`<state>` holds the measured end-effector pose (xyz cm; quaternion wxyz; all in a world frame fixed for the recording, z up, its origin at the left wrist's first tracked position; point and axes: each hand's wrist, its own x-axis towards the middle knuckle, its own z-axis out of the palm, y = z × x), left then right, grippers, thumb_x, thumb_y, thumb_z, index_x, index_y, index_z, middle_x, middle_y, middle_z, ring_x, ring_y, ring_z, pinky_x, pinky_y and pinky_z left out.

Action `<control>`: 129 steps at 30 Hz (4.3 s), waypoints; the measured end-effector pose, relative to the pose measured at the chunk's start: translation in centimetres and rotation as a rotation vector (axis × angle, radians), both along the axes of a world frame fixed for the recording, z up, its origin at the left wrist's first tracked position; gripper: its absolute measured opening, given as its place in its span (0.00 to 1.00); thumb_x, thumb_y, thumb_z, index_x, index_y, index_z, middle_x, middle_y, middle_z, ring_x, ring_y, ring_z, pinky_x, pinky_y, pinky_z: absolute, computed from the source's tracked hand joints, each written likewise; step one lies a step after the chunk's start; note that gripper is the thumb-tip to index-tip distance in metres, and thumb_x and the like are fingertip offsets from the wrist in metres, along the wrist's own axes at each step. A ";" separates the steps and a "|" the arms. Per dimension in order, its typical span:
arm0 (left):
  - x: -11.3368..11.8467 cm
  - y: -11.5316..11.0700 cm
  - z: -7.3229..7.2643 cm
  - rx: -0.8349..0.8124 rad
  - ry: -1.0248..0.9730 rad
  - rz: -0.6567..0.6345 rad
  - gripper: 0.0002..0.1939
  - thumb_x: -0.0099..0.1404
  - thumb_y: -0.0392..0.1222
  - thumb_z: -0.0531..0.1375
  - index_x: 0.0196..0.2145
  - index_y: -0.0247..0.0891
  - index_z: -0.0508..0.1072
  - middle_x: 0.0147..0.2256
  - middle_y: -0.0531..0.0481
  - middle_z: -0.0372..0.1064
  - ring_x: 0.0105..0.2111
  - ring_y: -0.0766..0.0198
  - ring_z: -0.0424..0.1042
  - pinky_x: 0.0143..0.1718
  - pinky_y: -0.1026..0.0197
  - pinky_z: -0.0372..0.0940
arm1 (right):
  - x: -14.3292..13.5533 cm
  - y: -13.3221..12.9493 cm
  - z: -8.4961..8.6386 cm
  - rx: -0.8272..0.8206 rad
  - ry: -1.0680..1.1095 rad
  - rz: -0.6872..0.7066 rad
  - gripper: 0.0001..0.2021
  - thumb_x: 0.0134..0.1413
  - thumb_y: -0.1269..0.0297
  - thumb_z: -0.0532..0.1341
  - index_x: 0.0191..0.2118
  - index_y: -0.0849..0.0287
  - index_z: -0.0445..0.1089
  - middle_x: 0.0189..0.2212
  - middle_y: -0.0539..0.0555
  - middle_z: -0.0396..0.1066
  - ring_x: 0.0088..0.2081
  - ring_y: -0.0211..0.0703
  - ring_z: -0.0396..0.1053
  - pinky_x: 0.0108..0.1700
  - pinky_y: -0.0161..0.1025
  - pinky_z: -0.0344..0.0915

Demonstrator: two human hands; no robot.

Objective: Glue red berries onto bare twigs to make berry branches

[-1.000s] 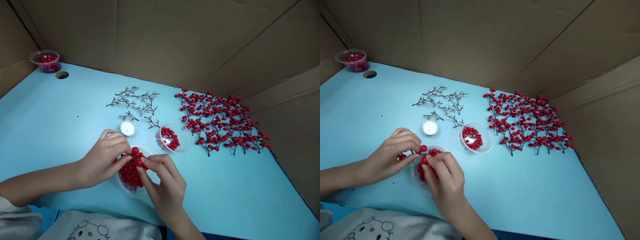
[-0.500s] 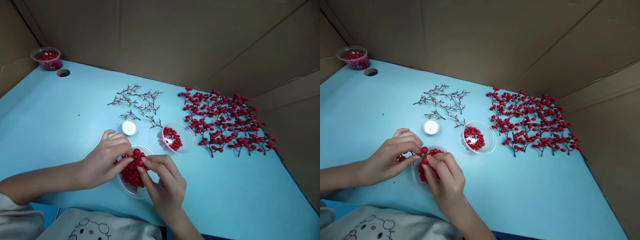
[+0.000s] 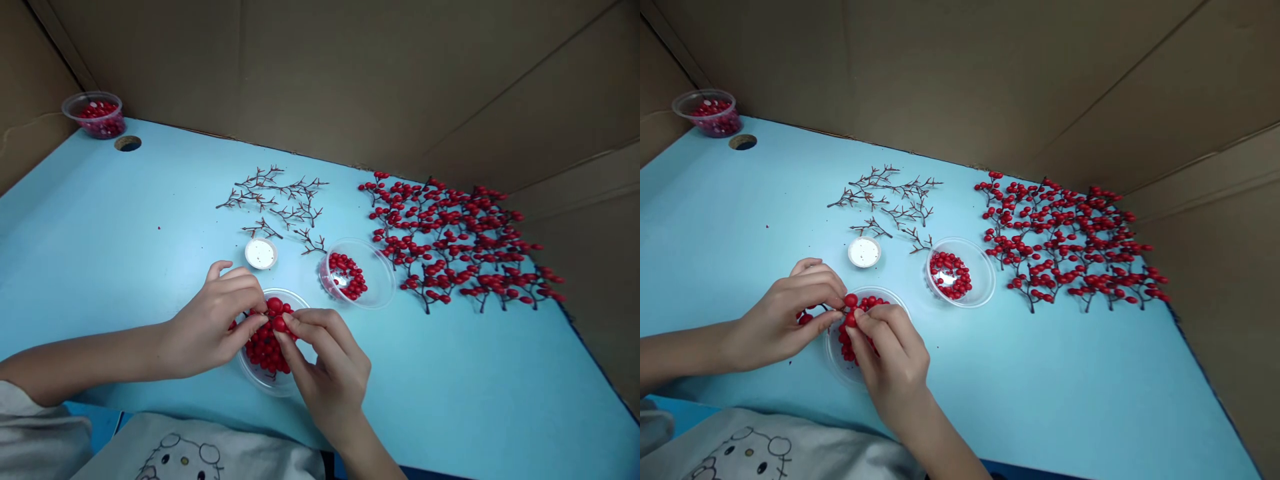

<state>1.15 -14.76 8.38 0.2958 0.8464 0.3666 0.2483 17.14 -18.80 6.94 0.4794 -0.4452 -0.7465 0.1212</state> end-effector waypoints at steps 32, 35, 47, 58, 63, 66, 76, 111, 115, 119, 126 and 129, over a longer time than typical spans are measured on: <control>-0.1 -0.3 0.3 0.026 0.076 -0.002 0.07 0.60 0.32 0.49 0.25 0.36 0.61 0.27 0.56 0.65 0.30 0.70 0.63 0.51 0.52 0.42 | -0.6 -0.2 -0.5 0.047 -0.054 -0.021 0.11 0.44 0.80 0.59 0.34 0.61 0.64 0.26 0.51 0.63 0.28 0.34 0.63 0.28 0.32 0.65; 0.0 -0.3 0.6 0.035 0.069 0.009 0.07 0.60 0.32 0.50 0.25 0.37 0.62 0.27 0.56 0.65 0.30 0.70 0.63 0.52 0.51 0.43 | -0.2 -0.2 -0.5 0.042 -0.028 -0.009 0.12 0.44 0.79 0.59 0.36 0.59 0.64 0.27 0.51 0.63 0.29 0.35 0.63 0.28 0.33 0.65; 0.1 -0.6 0.5 0.126 0.030 0.042 0.07 0.61 0.34 0.51 0.29 0.39 0.66 0.30 0.54 0.68 0.35 0.66 0.65 0.52 0.48 0.43 | 1.0 0.3 0.1 -0.253 0.144 0.084 0.07 0.48 0.77 0.56 0.32 0.58 0.66 0.24 0.49 0.66 0.26 0.32 0.65 0.27 0.29 0.63; -0.3 1.4 0.9 -0.555 -0.256 -0.138 0.06 0.57 0.35 0.54 0.34 0.38 0.69 0.35 0.49 0.69 0.37 0.64 0.68 0.40 0.59 0.63 | 2.1 1.9 0.9 -0.224 0.067 0.190 0.06 0.50 0.76 0.54 0.30 0.58 0.63 0.25 0.49 0.65 0.27 0.33 0.63 0.27 0.30 0.62; -0.1 1.5 0.3 -0.541 -0.259 -0.135 0.05 0.55 0.33 0.56 0.31 0.37 0.69 0.34 0.50 0.69 0.36 0.65 0.67 0.41 0.60 0.62 | 2.0 2.9 0.8 -0.234 0.098 0.329 0.06 0.51 0.75 0.52 0.30 0.59 0.63 0.26 0.50 0.64 0.28 0.34 0.63 0.28 0.32 0.63; 0.1 1.5 0.3 -0.581 -0.304 -0.185 0.02 0.55 0.33 0.56 0.27 0.36 0.68 0.32 0.50 0.67 0.34 0.67 0.67 0.38 0.62 0.63 | 1.7 3.3 1.0 -0.241 0.122 0.393 0.06 0.51 0.76 0.52 0.30 0.59 0.63 0.25 0.50 0.64 0.29 0.33 0.63 0.29 0.32 0.63; -0.3 1.7 0.2 -0.590 -0.357 -0.065 0.05 0.55 0.37 0.57 0.23 0.36 0.65 0.29 0.51 0.65 0.32 0.67 0.65 0.35 0.62 0.62 | 2.9 3.4 0.1 -0.203 -0.030 0.156 0.11 0.53 0.75 0.51 0.41 0.59 0.64 0.30 0.53 0.67 0.33 0.37 0.64 0.35 0.38 0.64; 0.0 1.2 -0.2 -0.448 -0.467 0.025 0.04 0.54 0.34 0.58 0.24 0.36 0.66 0.28 0.50 0.63 0.37 0.62 0.62 0.40 0.58 0.57 | 0.1 0.3 0.6 -0.039 0.093 0.004 0.10 0.45 0.77 0.59 0.35 0.58 0.61 0.27 0.50 0.68 0.30 0.35 0.66 0.27 0.31 0.65; 0.0 1.1 -0.2 -0.543 -0.485 0.035 0.05 0.54 0.35 0.58 0.22 0.36 0.66 0.28 0.50 0.62 0.36 0.62 0.63 0.38 0.59 0.57 | -0.4 0.3 0.2 -0.018 0.148 -0.004 0.10 0.44 0.77 0.59 0.34 0.58 0.62 0.26 0.51 0.68 0.30 0.35 0.67 0.27 0.31 0.66; 0.1 1.0 -0.2 -0.589 -0.498 0.026 0.06 0.54 0.35 0.58 0.21 0.35 0.64 0.28 0.51 0.62 0.35 0.63 0.62 0.36 0.60 0.57 | -0.7 0.1 -0.3 -0.014 0.216 -0.004 0.11 0.44 0.79 0.59 0.33 0.58 0.61 0.26 0.51 0.68 0.30 0.36 0.67 0.27 0.32 0.67; 0.1 0.9 0.1 -0.565 -0.452 -0.004 0.09 0.56 0.37 0.57 0.20 0.35 0.62 0.28 0.51 0.61 0.35 0.64 0.62 0.36 0.62 0.57 | -1.0 0.1 -0.5 0.009 0.230 -0.001 0.10 0.44 0.79 0.58 0.31 0.58 0.61 0.26 0.51 0.67 0.29 0.35 0.67 0.27 0.32 0.68; 0.0 0.9 0.1 -0.537 -0.447 -0.020 0.10 0.56 0.37 0.57 0.20 0.35 0.62 0.28 0.51 0.61 0.35 0.64 0.62 0.36 0.62 0.58 | -1.1 0.1 -0.7 0.022 0.232 -0.003 0.10 0.44 0.79 0.58 0.31 0.58 0.61 0.26 0.51 0.67 0.28 0.35 0.67 0.27 0.32 0.68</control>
